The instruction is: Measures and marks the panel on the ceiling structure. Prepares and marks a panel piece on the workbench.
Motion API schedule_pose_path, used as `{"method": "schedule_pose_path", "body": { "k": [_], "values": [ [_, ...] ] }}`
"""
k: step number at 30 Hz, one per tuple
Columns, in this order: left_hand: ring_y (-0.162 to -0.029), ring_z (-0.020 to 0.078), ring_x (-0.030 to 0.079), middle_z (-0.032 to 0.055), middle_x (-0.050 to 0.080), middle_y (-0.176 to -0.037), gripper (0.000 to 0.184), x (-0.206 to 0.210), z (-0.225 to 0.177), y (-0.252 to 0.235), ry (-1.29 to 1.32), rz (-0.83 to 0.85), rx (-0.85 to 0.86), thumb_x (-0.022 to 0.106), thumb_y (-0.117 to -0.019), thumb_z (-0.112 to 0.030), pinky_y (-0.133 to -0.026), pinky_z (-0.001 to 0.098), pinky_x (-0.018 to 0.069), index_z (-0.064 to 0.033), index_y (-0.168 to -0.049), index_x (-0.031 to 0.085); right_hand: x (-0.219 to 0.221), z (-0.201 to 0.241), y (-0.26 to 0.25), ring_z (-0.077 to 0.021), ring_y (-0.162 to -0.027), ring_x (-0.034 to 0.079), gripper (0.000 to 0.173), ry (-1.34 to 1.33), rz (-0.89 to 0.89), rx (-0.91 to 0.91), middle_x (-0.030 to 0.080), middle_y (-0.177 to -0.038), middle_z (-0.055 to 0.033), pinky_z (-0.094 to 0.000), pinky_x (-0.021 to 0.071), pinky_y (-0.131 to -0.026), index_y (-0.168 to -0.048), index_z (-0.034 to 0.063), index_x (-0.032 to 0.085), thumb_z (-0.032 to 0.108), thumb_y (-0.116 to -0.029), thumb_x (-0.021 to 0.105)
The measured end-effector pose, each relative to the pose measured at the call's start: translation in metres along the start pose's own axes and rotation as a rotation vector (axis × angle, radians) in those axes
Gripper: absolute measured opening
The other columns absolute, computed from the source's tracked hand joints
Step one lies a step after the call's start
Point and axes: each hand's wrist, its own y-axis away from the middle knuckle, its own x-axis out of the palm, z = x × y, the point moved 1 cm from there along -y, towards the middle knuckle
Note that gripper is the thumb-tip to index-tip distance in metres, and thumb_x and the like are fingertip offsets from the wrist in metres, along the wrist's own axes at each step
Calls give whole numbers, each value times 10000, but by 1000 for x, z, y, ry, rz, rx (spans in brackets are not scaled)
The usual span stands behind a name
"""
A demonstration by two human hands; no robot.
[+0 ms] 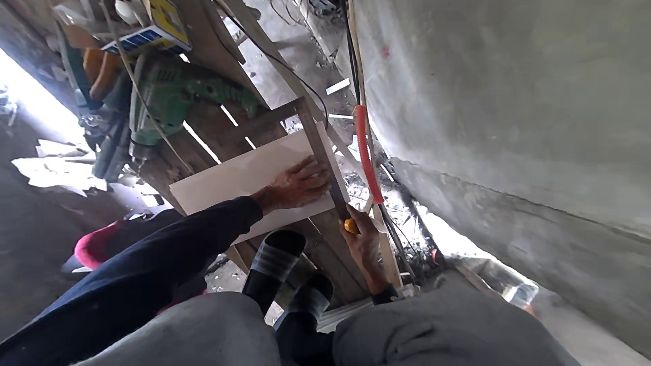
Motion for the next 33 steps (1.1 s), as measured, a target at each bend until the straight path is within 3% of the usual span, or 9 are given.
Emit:
{"method": "schedule_pose_path", "body": {
  "k": [7,12,15,18,20,22,28,31,33],
  "values": [
    [-1416,355,475,90,648,-1378,327,-1,-2,1,-15,11,-30,508,-1052,-320,-1204,642,240,-188,-1267,716,-25,13,-3,-201,-938,699,382,32,86,-38,699,-1132,-143,-326,601,-798,-1300,91,704,272,-965,677],
    [-1425,363,468,115,646,-1385,341,-1,-1,2,38,7,-17,504,-1056,-312,-1231,597,236,-134,-1245,725,-85,44,-29,-111,-922,683,316,-252,191,-124,699,-1086,-113,-278,597,-809,-1116,29,726,279,-1035,551],
    [-1416,378,473,135,646,-1377,319,1,0,1,66,-16,0,515,-1050,-274,-1240,544,259,-115,-1206,743,-123,66,-61,-40,-846,631,347,-382,107,-182,651,-990,12,-239,572,-726,-1022,105,696,412,-1040,535],
    [-1407,394,472,144,642,-1368,317,4,1,2,35,-42,-10,524,-1043,-312,-1227,602,231,-149,-1211,738,-151,86,-93,7,-736,621,231,-489,-77,-122,679,-987,100,-193,536,-603,-1085,159,650,354,-1054,530],
    [-1408,407,462,134,638,-1371,327,4,0,3,5,-38,-43,521,-1043,-357,-1210,658,205,-198,-1237,731,-159,91,-109,-77,-667,641,183,-677,-141,-43,682,-985,17,-236,565,-531,-1153,115,628,244,-1055,544],
    [-1413,415,450,120,638,-1374,329,3,0,2,-1,-43,-68,519,-1039,-382,-1204,677,188,-226,-1234,734,-159,91,-117,-160,-730,690,170,-868,-123,72,677,-1012,-50,-311,621,-593,-1188,95,600,180,-1054,539],
    [-1421,385,464,118,644,-1385,367,4,-3,3,-56,-28,-56,477,-1052,-353,-1201,624,255,-178,-1275,710,-134,80,-115,-153,-877,728,143,-1322,-78,521,688,-1046,-87,-268,634,-754,-1129,95,574,204,-1084,492],
    [-1424,345,463,90,635,-1398,412,5,-4,3,-110,-15,-73,449,-1059,-363,-1202,565,284,-140,-1320,676,-124,76,-113,-199,-917,744,197,-1513,78,593,692,-1105,-151,-301,645,-787,-1203,68,562,196,-1059,520],
    [-1412,350,477,96,637,-1396,417,5,-4,4,-121,-25,-67,442,-1063,-363,-1178,557,324,-130,-1314,678,-120,76,-113,-193,-874,740,290,-1408,258,549,707,-1072,-135,-314,643,-751,-1253,78,586,198,-990,568]
  ]
}}
